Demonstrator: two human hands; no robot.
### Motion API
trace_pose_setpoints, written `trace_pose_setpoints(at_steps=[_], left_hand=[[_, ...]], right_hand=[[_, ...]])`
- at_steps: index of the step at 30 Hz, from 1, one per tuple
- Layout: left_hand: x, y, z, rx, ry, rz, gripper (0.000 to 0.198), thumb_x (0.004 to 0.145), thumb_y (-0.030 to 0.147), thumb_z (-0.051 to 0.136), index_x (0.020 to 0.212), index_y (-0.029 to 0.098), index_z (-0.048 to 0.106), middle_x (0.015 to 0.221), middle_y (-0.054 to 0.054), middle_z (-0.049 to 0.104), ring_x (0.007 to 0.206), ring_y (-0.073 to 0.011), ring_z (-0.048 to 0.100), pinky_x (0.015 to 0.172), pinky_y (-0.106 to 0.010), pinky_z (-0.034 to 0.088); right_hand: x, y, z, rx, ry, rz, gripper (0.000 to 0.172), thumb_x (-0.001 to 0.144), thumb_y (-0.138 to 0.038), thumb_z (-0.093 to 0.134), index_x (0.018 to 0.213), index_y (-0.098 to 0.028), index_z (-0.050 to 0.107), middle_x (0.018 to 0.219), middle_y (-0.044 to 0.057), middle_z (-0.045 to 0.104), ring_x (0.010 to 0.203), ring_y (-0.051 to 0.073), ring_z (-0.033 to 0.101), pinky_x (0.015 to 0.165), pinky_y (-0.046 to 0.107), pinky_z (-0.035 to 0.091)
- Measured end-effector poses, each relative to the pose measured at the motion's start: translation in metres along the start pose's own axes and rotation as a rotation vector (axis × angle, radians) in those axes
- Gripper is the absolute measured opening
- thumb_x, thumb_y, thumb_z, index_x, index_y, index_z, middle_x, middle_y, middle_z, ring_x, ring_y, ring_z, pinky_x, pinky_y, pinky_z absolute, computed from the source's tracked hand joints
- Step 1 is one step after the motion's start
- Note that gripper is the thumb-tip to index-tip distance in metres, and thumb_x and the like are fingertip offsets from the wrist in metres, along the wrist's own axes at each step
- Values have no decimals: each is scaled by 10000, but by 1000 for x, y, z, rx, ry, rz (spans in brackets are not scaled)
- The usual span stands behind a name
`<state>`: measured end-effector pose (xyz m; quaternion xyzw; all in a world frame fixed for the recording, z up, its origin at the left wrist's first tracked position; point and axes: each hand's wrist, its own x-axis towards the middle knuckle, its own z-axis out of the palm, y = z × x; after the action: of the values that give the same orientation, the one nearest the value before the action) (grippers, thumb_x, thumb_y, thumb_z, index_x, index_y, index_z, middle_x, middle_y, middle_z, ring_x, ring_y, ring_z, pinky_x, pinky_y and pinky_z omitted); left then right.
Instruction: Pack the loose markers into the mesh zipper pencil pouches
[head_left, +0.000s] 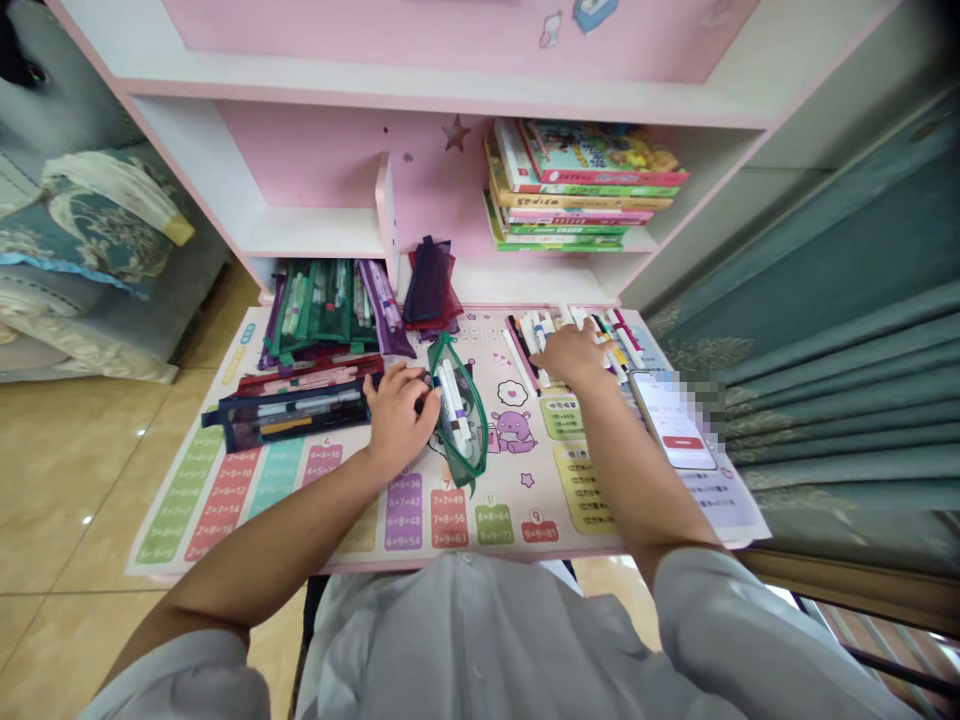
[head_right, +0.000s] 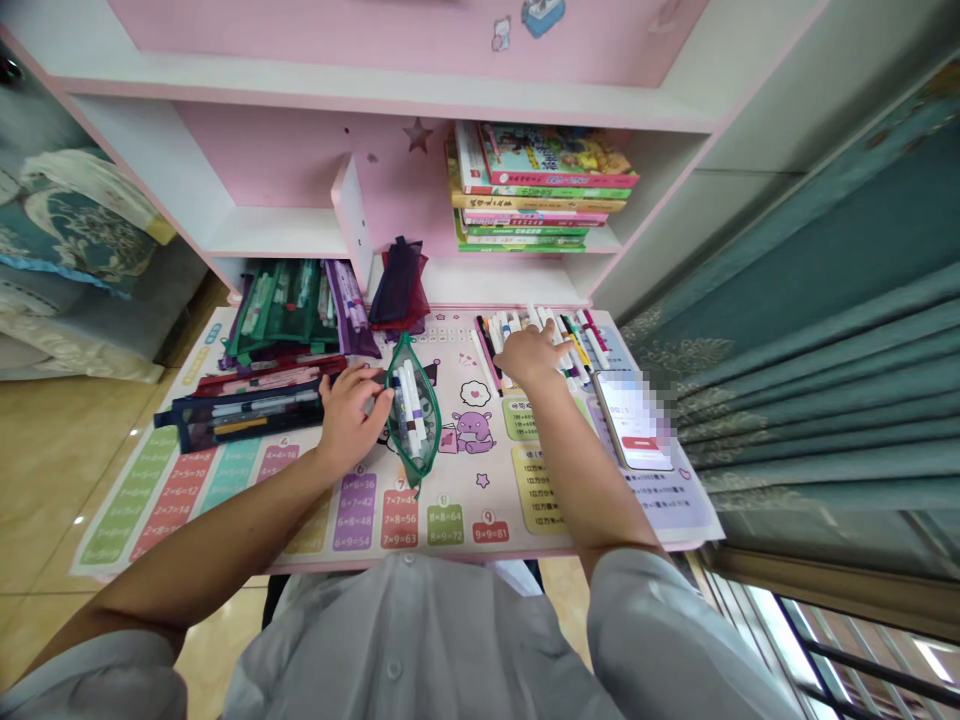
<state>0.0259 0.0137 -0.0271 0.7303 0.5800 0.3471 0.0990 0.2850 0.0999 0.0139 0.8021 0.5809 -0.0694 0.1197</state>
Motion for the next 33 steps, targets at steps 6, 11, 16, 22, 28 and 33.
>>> trace_pose_setpoints(at_steps=[6,11,16,22,28,33], left_hand=[[0,2,-1,7,8,-3,224,902,307,529,707,210,581,1130,-60,708,1264,-304,539,1102,-628,232],[0,1,0,0,18,2,229,903,311,528,706,208,581,1132,-57,705,1275,-309,530,1111,-629,222],[0,0,0,-1,17,3,229,901,314,537,703,207,580,1133,-55,707,1272,-306,531,1107,-622,226],[0,0,1,-3,25,11,233,902,309,529,699,204,579,1122,-57,707,1271,-312,534,1101,-627,232],[0,1,0,-5,29,18,229,901,309,533,701,203,571,1121,-59,712,1270,-314,538,1089,-634,239],[0,2,-1,8,14,-4,220,890,304,542,695,207,578,1126,-63,711,1276,-315,532,1089,-620,248]], right_hand=[[-1,-1,-1,-10,-14,-7,428,904,-392,523,1225,-138,648,1544,180,376,1502,393,128,1121,714,208],[0,-1,0,4,-20,-37,426,909,-336,505,1259,-127,630,1547,179,371,1510,388,96,1120,720,214],[3,3,2,36,-18,-67,432,875,-244,484,1261,-120,636,1562,172,367,1512,386,99,1117,736,199],[4,3,2,-9,-34,-53,437,860,-236,499,1261,-124,631,1566,164,359,1520,373,72,1121,733,199],[2,-3,4,-37,-33,-42,422,858,-350,550,1187,-114,669,1577,171,336,1520,386,56,1125,722,194],[-2,-7,2,-10,-39,-52,455,851,-406,570,1194,-119,659,1581,166,321,1518,381,68,1135,703,202]])
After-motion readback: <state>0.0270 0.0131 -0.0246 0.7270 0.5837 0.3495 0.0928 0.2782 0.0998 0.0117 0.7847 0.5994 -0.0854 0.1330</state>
